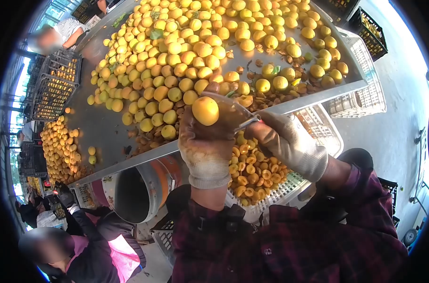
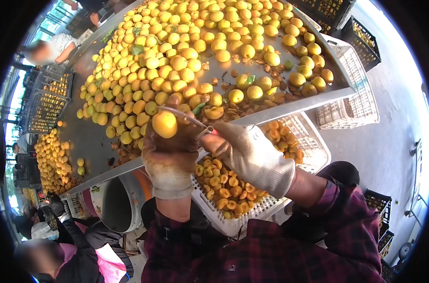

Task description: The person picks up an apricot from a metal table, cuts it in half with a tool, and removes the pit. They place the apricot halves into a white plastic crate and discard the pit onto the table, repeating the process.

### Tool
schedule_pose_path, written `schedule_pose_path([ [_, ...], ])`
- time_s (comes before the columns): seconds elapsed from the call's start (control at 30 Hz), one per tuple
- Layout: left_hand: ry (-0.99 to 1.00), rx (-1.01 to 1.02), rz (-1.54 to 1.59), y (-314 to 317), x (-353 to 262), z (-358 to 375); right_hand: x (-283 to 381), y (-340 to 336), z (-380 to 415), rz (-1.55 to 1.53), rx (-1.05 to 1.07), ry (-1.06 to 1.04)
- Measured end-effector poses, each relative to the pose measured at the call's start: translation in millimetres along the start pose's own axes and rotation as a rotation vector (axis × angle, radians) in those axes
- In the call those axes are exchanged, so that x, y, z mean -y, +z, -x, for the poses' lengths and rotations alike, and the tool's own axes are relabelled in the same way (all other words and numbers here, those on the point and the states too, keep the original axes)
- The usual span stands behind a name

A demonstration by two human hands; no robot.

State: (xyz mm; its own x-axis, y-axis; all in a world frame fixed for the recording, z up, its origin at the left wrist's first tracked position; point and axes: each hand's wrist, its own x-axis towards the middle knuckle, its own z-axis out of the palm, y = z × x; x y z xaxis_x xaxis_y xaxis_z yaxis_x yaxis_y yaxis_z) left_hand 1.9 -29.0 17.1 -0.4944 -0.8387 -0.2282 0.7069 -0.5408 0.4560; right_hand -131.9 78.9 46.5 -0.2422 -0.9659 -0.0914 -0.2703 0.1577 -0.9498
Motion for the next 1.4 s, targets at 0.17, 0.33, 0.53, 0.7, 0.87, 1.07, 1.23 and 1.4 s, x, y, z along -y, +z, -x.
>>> schedule_pose_path([
  [0.17, 0.027, 0.267, -0.094, -42.4, -3.5, -12.6, 1.4, 0.1, 1.0, -0.061, 0.122, -0.139],
  [0.33, -0.263, 0.279, 0.229, -38.8, -8.7, -12.6, -0.5, -5.7, 1.0, -0.127, 0.106, 0.003],
  [0.53, -0.149, 0.143, 0.02, -27.4, -6.9, -8.3, 8.7, -9.8, 0.2, -0.163, 0.058, 0.075],
  [0.7, -0.003, 0.037, -0.113, -5.9, -2.2, -2.9, 12.5, -12.6, -2.8, -0.256, -0.017, 0.103],
  [0.87, 0.112, 0.176, -0.22, -4.3, -0.6, -1.8, 13.1, -15.7, -3.1, -0.252, 0.012, 0.153],
  [1.07, 0.095, 0.213, -0.139, -7.3, -5.1, -5.6, 4.0, -8.5, -4.1, -0.216, -0.022, 0.078],
  [1.23, 0.156, 0.208, -0.161, -15.6, -5.0, -10.0, -1.7, 2.6, -3.8, -0.18, -0.027, 0.143],
  [1.4, 0.165, 0.239, -0.161, -22.0, -4.6, -10.3, -17.5, 15.6, -4.2, -0.012, -0.08, 0.006],
])
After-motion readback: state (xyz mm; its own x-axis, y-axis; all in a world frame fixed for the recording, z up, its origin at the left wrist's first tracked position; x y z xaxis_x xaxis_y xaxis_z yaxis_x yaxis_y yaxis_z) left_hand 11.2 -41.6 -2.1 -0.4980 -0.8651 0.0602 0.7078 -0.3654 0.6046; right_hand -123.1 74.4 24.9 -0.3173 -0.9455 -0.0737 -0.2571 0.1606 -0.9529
